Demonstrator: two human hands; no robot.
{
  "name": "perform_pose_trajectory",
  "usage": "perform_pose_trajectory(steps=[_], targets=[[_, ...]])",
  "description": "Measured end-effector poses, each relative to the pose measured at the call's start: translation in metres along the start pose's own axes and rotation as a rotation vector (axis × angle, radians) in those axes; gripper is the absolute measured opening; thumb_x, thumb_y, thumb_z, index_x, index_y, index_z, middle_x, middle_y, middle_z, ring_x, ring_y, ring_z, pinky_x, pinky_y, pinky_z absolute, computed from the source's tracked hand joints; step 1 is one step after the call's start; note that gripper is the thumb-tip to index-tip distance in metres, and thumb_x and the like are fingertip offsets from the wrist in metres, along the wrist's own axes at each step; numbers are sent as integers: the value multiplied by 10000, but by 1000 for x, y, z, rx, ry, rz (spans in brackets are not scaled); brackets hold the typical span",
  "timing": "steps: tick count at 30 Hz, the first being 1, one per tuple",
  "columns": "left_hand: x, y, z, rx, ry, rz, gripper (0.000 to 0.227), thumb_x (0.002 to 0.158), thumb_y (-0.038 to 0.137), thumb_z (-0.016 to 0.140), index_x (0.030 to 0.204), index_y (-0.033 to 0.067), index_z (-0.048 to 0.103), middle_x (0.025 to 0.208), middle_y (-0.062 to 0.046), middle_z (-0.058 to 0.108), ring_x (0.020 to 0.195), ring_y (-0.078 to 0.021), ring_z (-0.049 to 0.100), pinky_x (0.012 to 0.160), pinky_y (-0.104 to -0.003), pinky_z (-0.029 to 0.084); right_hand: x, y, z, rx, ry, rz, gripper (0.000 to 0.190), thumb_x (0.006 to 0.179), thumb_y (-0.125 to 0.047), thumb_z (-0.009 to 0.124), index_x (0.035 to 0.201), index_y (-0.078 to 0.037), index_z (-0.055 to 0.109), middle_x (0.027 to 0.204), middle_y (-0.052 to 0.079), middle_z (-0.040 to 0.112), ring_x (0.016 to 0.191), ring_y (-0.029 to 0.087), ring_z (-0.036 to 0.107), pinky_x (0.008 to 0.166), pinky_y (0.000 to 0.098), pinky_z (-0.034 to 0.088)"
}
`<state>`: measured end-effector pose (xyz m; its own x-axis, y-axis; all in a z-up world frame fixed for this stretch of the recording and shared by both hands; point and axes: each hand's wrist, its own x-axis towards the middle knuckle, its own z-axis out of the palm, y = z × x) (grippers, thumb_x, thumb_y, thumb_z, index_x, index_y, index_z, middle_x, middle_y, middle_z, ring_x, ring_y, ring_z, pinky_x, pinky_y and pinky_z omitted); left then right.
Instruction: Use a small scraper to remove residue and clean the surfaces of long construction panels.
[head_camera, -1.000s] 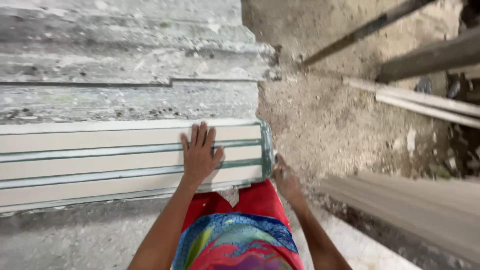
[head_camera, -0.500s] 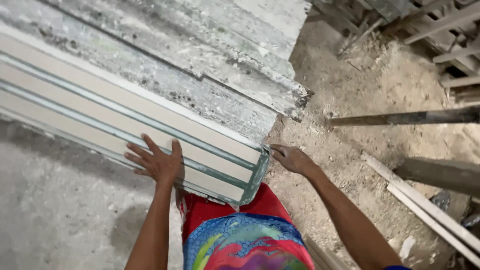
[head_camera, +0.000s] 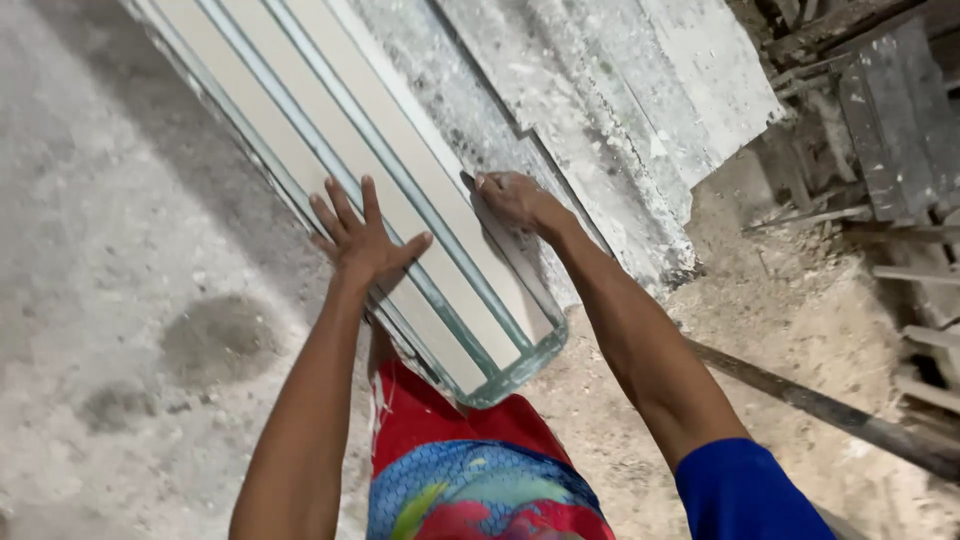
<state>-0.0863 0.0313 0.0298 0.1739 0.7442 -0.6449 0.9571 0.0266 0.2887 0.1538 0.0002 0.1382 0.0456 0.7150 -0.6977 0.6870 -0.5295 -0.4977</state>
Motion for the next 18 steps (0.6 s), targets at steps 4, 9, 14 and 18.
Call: perform_pose_trajectory(steps=[4,9,14,18], targets=[[2,7,9,-73,207,68,1157,839,858,484,1687,244,-9,1669,-176,-252,1498,-507,-229,1118,-816,53,-28,65,37,-70,65,31,599,1022,-584,321,1404,-217,603,1226,224,693,1153,443,647,1038,538,490],[8,28,25,-138,400,-13,869,1054,763,279,1706,239,42,1676,-183,-220,1482,-488,-271,1039,-883,-14,-149,140,90,-311,-19,259,563,1031,-560,364,1532,-313,438,1144,236,702,1124,420,662,975,551,523],[12,39,18,-104,374,-77,873,1050,715,288,1706,203,26,1665,-202,-229,1492,-502,-252,1145,-798,-86,-142,120,98,-412,76,273,600,1024,-607,333,1550,-327,406,1010,181,648,1043,431,676,885,519,558],[5,40,12,-130,365,-72,845,1061,688,265,1706,182,59,1677,-207,-197,1501,-501,-232,1167,-764,-49,-81,114,90,-545,205,67,489,1060,-523,381,1443,-265,542,837,168,647,868,408,723,749,504,591]])
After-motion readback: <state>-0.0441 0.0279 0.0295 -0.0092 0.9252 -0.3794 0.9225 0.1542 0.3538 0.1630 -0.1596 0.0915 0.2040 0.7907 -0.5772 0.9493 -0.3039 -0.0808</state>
